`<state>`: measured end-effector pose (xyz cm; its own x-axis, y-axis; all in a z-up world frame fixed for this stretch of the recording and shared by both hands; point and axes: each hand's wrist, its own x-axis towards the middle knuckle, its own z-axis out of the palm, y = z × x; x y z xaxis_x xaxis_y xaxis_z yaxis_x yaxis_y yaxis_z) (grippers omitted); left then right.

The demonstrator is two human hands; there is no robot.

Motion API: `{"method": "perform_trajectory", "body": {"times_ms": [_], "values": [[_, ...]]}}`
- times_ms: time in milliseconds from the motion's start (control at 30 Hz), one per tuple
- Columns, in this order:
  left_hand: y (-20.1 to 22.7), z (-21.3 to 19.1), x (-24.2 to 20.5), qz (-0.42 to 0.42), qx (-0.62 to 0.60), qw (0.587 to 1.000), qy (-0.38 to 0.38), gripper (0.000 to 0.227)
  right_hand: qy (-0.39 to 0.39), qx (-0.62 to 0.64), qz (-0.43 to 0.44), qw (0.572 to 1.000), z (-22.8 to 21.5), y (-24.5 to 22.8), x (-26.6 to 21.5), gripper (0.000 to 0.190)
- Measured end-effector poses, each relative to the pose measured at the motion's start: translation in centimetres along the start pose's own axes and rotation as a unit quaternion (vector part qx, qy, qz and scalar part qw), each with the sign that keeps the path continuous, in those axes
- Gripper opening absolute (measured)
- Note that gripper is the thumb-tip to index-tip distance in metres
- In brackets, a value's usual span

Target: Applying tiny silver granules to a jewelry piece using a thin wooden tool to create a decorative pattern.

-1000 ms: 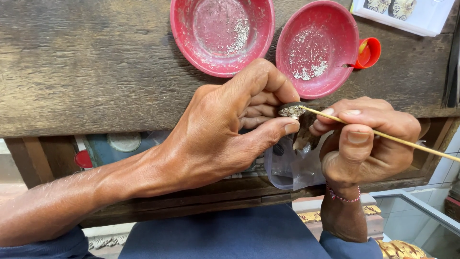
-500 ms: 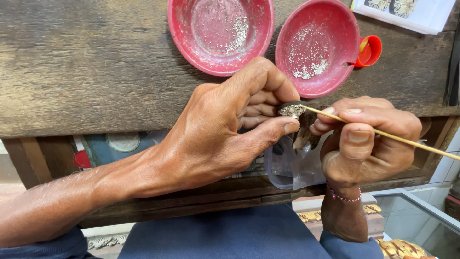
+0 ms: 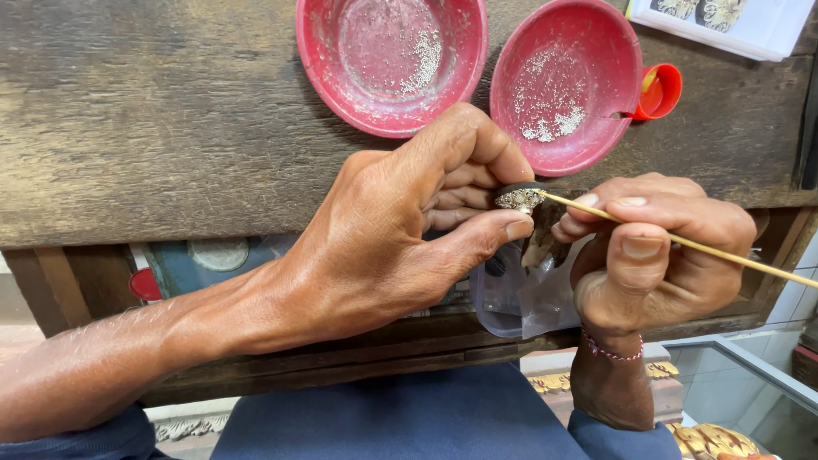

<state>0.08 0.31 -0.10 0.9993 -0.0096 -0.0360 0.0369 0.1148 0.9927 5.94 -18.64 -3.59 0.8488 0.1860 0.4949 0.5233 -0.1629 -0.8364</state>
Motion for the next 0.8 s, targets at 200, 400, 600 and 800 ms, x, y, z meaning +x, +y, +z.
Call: {"method": "perform_trajectory", "body": {"times_ms": [200,400,600,800], "values": [[-0.1,0.1,0.1,0.0,-0.017,1.0,-0.002,0.025,0.009,0.003,-0.003,1.0,0.3,-0.1,0.1,0.033],[0.0,0.2,0.1,-0.011,-0.029,1.0,0.001,0.025,-0.006,0.023,-0.011,1.0,-0.2,0.2,0.1,0.029],[-0.2,0.1,-0.1,-0.012,0.013,1.0,0.013,0.023,-0.024,0.038,-0.107,0.993,-1.0,0.6,0.5,0.024],[-0.2,0.4,-0.2,-0.006,0.015,0.999,0.034,0.024,-0.117,-0.026,-0.113,0.986,-6.1,1.0,3.7,0.034]]}}
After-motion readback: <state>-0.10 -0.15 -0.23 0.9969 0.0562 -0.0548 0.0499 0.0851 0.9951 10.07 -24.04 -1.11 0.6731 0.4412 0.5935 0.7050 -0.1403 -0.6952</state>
